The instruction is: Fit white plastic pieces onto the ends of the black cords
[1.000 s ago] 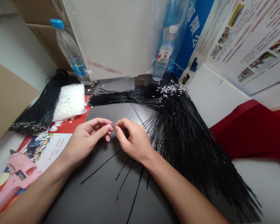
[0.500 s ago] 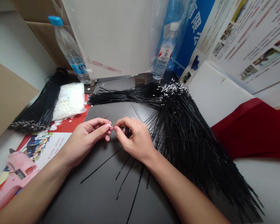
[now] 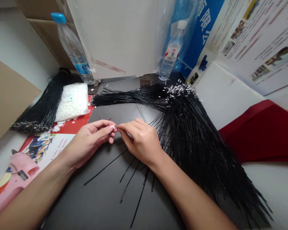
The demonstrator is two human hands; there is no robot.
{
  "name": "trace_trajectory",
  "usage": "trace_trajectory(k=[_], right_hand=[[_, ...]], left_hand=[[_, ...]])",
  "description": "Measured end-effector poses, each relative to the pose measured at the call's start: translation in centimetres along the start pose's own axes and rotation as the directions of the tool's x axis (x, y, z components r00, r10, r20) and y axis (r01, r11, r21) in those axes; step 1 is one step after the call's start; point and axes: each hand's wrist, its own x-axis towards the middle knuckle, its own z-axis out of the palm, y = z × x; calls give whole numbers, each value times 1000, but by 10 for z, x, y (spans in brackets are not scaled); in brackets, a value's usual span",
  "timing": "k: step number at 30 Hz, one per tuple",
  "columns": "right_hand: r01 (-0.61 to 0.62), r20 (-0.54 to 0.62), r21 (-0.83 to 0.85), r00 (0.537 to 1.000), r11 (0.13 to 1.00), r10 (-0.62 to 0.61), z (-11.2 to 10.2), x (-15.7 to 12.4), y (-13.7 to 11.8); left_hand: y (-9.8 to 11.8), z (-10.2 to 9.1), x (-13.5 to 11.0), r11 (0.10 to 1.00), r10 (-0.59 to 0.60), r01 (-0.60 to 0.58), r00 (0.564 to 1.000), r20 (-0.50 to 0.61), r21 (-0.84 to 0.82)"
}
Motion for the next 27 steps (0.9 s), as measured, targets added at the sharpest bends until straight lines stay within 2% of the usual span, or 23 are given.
trace_trajectory(k=[3,6,9,17,27], right_hand=[[-124,5,80,992,989,124,-1,2,-4],[-297,62,205,955,933,291,-2,4,-7],[-377,137,281,926,882,352,-3,5,-7],[-421,218,316,904,850,367,-3,5,-5],[-369,227,266,922,891,315,-3,4,-3]], left_hand=[[0,0,0,998,16,-16,1000,4,65],[0,1,-1,993,21,-22,1000,14,119],[1,2,-2,991,10,-13,1000,22,132],[0,0,-1,985,-4,-7,998,61,172],[-1,0,-2,964,44,-58,997,59,260]])
